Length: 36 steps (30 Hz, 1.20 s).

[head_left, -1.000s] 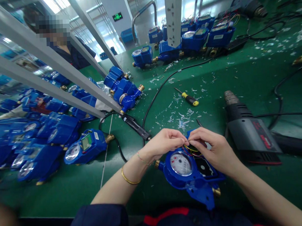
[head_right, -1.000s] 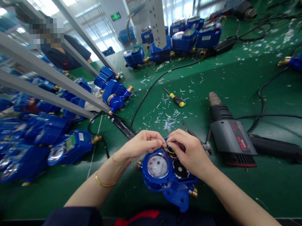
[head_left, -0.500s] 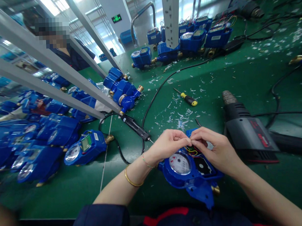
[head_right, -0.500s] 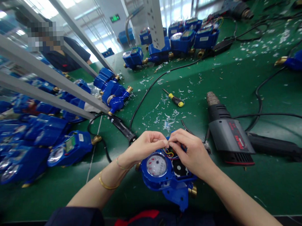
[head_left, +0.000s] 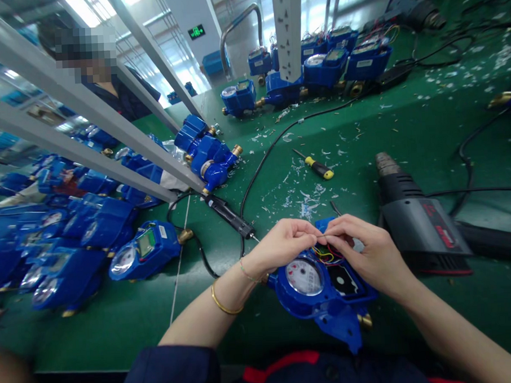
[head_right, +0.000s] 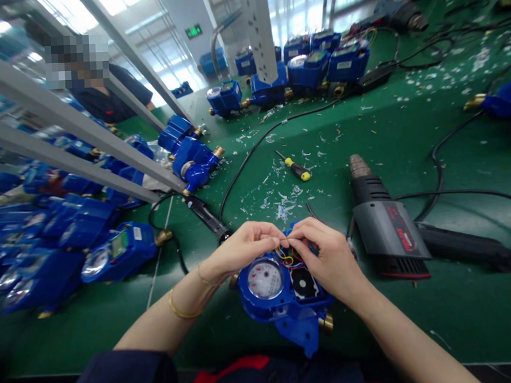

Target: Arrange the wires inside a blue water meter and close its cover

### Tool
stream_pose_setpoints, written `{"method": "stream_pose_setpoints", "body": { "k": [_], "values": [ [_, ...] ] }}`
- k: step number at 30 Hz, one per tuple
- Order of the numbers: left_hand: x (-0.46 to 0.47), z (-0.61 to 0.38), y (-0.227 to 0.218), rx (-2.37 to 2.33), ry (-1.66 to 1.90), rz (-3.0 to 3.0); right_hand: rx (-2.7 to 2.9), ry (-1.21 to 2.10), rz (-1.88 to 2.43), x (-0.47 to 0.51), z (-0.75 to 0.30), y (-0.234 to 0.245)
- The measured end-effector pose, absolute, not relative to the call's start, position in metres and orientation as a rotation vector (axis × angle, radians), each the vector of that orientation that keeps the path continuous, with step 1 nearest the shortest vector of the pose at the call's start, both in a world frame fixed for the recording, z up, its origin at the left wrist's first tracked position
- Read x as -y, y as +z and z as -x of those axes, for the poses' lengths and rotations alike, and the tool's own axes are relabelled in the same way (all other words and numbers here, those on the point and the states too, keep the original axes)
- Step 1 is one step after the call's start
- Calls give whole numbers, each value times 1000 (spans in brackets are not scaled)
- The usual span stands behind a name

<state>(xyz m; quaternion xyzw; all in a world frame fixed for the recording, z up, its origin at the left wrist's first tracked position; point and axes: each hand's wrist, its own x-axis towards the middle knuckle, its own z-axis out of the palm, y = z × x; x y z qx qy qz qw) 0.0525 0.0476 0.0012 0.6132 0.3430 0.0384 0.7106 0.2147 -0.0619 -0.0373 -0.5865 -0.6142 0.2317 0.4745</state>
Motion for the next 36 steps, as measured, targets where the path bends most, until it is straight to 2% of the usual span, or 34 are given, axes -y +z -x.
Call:
{"method": "stream_pose_setpoints", "body": {
  "k": [36],
  "values": [
    [-44, -70, 4, -806, 34, -1292, 1492, 540, 1464, 71, -222, -41]
  ]
}}
